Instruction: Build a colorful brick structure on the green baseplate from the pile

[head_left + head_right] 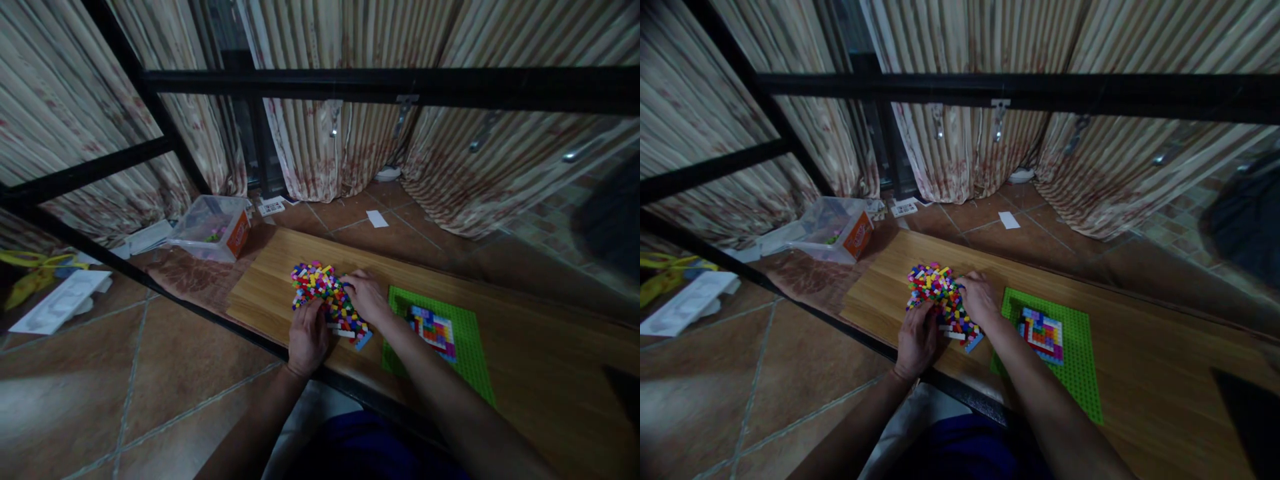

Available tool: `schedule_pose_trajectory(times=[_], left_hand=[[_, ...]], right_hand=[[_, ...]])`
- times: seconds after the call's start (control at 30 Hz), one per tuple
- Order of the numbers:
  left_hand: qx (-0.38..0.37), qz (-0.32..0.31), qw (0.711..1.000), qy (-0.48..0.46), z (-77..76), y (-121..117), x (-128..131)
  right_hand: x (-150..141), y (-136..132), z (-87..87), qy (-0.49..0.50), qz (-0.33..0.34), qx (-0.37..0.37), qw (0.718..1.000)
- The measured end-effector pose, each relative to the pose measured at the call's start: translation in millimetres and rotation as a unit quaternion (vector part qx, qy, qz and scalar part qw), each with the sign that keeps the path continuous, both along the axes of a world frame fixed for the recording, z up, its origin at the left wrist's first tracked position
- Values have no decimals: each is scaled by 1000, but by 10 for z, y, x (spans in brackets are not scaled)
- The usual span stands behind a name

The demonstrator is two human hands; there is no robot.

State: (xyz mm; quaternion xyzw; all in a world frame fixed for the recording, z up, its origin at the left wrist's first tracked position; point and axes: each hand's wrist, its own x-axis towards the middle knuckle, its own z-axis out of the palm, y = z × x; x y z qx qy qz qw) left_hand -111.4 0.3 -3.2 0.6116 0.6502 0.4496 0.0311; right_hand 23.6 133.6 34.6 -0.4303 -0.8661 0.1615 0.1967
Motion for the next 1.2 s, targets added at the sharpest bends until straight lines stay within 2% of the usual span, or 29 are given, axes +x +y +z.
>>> schedule_pose_trajectory(times=[0.2,0.37,0.47,0.6,0.73,0.83,1.0,1.2], left_hand=[[-4,-19,1000,10,14,-19,-3],[-6,-37,999,18,18,-36,-9],[-4,-44,999,15,26,-42,0],[-4,-45,999,4,38,-49,16],[-1,-52,999,-3,27,-59,23],[-4,-56,998,-10,12,-67,25],[-10,-56,998,-19,18,-75,38],[-5,-53,998,-20,40,-79,46]], right_hand=[[141,-41,-44,-7,5,-6,1000],[216,-93,24,-11,-5,-11,1000],[45,-65,114,7,-1,-7,1000],[-438,63,225,14,52,13,998],[-956,224,257,-29,98,10,995],[-1202,322,226,-82,134,1,988],[-1294,422,151,-140,181,-9,973],[-1226,490,69,-110,179,-31,977]])
